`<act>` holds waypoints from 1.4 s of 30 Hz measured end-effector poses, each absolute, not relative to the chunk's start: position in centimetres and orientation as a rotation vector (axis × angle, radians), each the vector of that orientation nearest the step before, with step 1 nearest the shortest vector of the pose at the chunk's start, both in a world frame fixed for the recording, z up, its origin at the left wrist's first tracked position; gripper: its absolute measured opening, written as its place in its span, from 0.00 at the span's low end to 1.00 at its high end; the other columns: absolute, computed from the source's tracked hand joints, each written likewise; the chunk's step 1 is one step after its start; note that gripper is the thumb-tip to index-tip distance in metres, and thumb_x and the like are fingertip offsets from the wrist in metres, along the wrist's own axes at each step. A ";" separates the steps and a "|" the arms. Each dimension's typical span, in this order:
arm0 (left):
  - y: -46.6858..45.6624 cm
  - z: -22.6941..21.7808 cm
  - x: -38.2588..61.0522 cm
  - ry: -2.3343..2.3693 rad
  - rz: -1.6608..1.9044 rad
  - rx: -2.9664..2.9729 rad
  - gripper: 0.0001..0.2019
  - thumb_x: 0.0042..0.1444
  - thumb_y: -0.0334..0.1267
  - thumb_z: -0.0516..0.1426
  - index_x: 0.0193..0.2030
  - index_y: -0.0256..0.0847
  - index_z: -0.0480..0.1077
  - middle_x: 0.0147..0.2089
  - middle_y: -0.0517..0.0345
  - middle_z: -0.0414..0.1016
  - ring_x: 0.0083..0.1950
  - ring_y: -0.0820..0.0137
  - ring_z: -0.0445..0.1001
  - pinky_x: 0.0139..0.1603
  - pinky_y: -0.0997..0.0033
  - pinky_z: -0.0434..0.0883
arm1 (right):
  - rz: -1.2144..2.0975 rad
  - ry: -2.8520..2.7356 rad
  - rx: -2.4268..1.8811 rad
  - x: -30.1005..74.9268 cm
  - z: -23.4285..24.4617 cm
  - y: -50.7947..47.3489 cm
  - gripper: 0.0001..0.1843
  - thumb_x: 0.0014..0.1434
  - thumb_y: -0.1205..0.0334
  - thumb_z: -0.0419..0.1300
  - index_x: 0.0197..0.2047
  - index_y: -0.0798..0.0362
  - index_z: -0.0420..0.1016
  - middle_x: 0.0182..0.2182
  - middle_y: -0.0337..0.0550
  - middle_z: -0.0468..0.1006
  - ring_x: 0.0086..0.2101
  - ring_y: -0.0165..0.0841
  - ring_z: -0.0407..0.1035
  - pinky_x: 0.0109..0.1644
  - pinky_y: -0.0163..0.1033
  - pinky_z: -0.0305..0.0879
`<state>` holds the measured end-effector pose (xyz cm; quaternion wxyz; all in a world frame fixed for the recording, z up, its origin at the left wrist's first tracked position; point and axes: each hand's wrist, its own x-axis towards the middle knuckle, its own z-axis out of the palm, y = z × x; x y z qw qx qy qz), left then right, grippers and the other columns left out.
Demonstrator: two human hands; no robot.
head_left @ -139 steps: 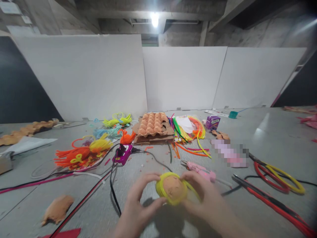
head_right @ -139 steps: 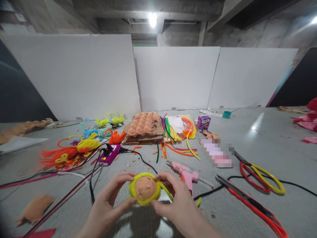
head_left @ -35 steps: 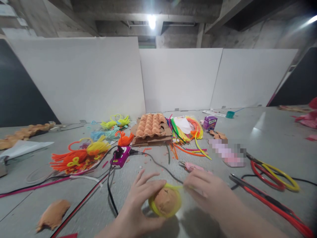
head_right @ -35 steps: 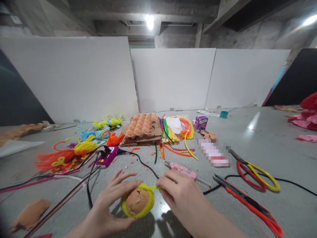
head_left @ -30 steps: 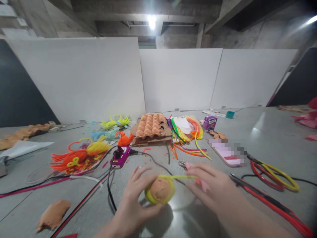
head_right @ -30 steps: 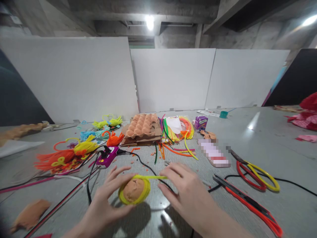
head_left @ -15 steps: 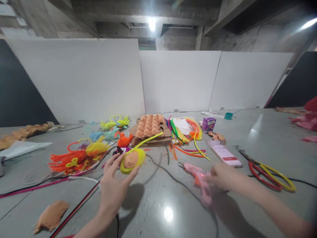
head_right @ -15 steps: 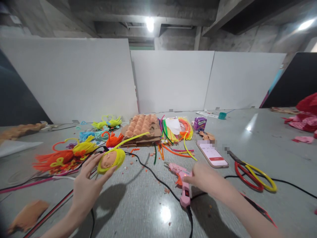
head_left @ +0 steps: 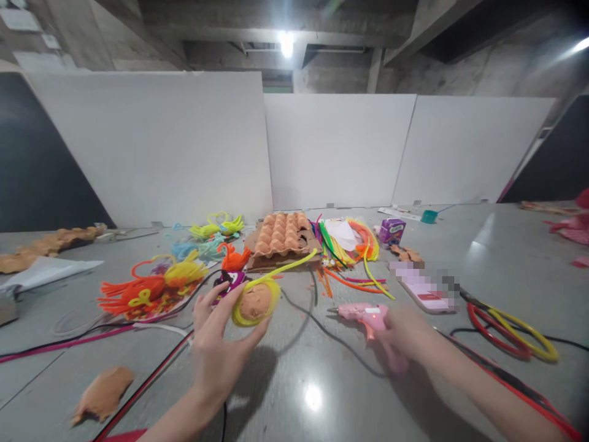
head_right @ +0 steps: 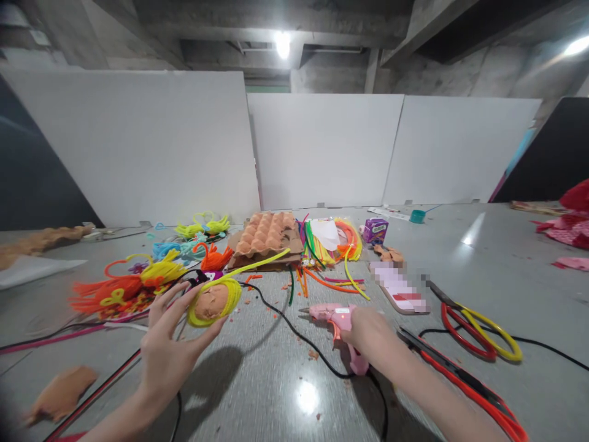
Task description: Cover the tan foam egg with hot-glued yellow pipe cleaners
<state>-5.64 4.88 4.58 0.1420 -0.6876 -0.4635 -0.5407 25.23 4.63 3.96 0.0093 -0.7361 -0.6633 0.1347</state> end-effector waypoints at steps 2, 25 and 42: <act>5.0 4.6 -5.7 -1.327 -1.537 -1.975 0.19 0.53 0.38 0.62 0.52 0.45 0.70 0.49 0.49 0.71 0.53 0.52 0.69 0.59 0.42 0.62 | 0.426 -2.015 -2.226 25.6 4.6 4.7 0.16 0.59 0.56 0.61 0.22 0.54 0.68 0.21 0.33 0.71 0.24 0.28 0.66 0.31 0.36 0.64; 3.0 4.4 -4.6 -1.102 -1.259 -2.176 0.26 0.53 0.32 0.61 0.59 0.43 0.64 0.47 0.50 0.79 0.53 0.52 0.70 0.63 0.43 0.53 | 0.907 -1.508 -1.363 24.9 10.2 -0.7 0.10 0.52 0.53 0.59 0.31 0.49 0.77 0.29 0.41 0.79 0.29 0.35 0.72 0.31 0.37 0.68; 1.5 4.7 -4.1 -1.005 -1.215 -2.268 0.22 0.53 0.31 0.60 0.56 0.39 0.65 0.47 0.48 0.80 0.54 0.54 0.69 0.65 0.49 0.50 | 0.539 -1.768 -1.550 21.3 7.7 -2.4 0.13 0.57 0.49 0.56 0.32 0.48 0.76 0.29 0.42 0.79 0.31 0.38 0.74 0.37 0.39 0.73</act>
